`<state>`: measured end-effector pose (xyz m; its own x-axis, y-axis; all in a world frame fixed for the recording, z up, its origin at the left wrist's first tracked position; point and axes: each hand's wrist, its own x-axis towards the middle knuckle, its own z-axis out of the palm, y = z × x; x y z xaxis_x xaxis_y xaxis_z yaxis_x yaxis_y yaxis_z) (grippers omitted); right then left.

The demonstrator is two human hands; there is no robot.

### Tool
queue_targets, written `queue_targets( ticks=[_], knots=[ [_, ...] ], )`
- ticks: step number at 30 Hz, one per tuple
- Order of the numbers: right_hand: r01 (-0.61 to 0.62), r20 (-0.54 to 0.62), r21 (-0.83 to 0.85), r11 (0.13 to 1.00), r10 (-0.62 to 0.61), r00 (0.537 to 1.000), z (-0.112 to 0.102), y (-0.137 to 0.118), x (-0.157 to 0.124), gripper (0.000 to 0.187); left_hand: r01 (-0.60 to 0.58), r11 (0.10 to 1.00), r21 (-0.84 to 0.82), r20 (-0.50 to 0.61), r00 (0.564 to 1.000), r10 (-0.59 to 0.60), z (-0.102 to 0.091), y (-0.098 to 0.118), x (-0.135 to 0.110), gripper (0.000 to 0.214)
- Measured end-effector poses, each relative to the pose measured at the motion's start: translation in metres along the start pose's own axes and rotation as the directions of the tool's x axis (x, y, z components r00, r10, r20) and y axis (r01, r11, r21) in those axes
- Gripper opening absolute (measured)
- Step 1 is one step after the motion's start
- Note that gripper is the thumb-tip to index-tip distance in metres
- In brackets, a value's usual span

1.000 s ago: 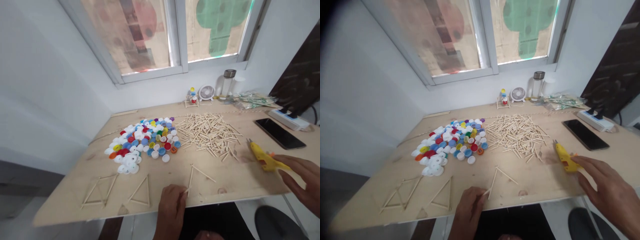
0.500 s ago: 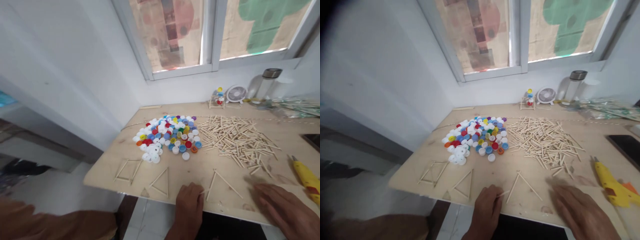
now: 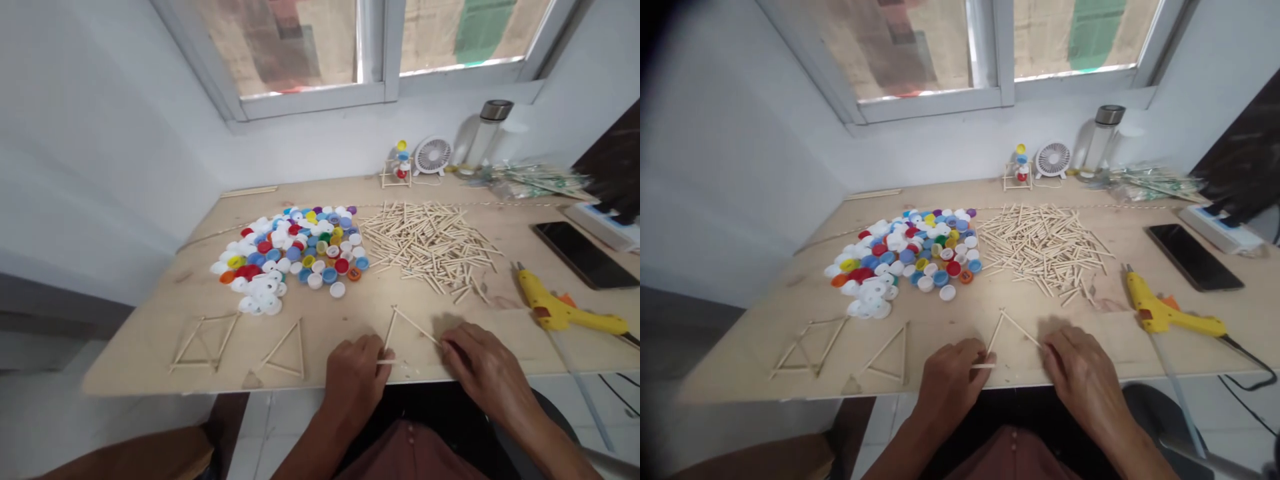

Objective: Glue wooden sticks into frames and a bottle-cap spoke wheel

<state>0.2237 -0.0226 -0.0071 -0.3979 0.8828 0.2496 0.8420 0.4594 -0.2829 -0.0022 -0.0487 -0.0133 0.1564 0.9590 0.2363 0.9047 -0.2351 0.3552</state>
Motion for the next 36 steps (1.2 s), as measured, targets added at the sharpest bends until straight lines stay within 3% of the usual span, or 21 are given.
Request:
queue_targets(
  ticks=[11, 15, 19, 29, 36],
  knots=[
    [-0.015, -0.002, 0.043, 0.999, 0.015, 1.0, 0.003, -0.009, -0.005, 0.021, 0.046, 0.999, -0.022, 0.072, 0.996, -0.045, -0.002, 0.005, 0.013, 0.008],
    [0.006, -0.012, 0.051, 0.999, -0.006, 1.0, 0.003, -0.007, -0.006, 0.019, 0.056, 0.988, -0.144, 0.155, 0.987, -0.033, -0.01, -0.003, 0.007, 0.018],
    [0.021, -0.001, 0.049, 0.999, -0.021, 1.0, 0.001, -0.005, -0.005, 0.018, 0.058, 0.987, -0.151, 0.21, 0.977, -0.025, -0.017, -0.01, 0.004, 0.028],
    [0.024, 0.069, 0.034, 0.999, -0.026, 0.997, 0.001, -0.008, -0.004, 0.019, 0.014, 0.99, -0.143, 0.177, 0.984, 0.012, -0.017, -0.005, 0.002, 0.026],
    [0.009, 0.053, 0.073, 0.997, -0.013, 0.999, -0.001, -0.007, -0.004, 0.019, 0.0, 0.992, -0.124, 0.135, 0.991, 0.017, -0.016, -0.007, -0.001, 0.025]
  ],
)
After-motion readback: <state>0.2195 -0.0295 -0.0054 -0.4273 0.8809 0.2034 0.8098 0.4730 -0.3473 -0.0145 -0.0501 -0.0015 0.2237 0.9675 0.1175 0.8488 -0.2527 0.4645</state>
